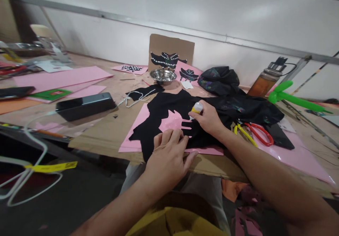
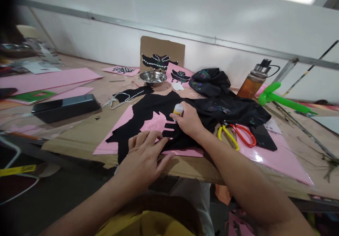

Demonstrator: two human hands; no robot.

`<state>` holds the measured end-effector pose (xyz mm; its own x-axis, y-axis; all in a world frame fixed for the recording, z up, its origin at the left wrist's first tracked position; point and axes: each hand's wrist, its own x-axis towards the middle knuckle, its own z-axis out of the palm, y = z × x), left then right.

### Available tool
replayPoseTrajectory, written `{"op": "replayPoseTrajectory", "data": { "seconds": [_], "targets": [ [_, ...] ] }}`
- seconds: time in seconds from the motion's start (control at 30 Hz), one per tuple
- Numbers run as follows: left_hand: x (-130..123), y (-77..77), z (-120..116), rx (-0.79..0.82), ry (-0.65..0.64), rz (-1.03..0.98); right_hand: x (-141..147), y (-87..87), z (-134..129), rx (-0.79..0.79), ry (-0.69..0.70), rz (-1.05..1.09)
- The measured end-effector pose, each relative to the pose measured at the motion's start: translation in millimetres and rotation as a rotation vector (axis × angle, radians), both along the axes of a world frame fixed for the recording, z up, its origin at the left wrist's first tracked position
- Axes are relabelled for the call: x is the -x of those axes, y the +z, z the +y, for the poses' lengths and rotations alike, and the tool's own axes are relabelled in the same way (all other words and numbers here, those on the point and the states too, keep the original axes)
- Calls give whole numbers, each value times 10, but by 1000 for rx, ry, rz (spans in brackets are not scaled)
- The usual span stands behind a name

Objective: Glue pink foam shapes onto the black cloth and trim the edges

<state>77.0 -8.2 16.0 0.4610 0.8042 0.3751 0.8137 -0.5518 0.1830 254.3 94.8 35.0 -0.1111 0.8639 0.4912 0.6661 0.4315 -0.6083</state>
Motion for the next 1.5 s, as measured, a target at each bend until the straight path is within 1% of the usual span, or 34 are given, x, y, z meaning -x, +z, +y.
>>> {"op": "replayPoseTrajectory", "data": {
  "seconds": [0.23,0.33,0.5,0.7,0.93,1.1,1.33,1.5],
  "targets": [
    [-2,5,1,2,4,18,-15,14,-26,-3,-32,11],
    [10,-15,5,-24,2,-34,-29,5,-28,16,-59,43],
    [57,-60,-19,-123,1,-147,-32,-1,-45,23,-79,61],
    [140,-90,-88,-148,-39,-214,-24,13,-78,-10,-72,73],
    [147,-92,-86,-154,-24,-189,-31,6,-75,-5,-74,64],
    [136,-81,-70,-145,-38,-153,-17,6,-56,14,-41,0],
    [142,-89,-70,-158,-48,-135,8,35,-69,-13,-23,-54],
    [145,-81,-63,-138,-57,-107,22,53,-80,-18,-23,-61]
  ]
}}
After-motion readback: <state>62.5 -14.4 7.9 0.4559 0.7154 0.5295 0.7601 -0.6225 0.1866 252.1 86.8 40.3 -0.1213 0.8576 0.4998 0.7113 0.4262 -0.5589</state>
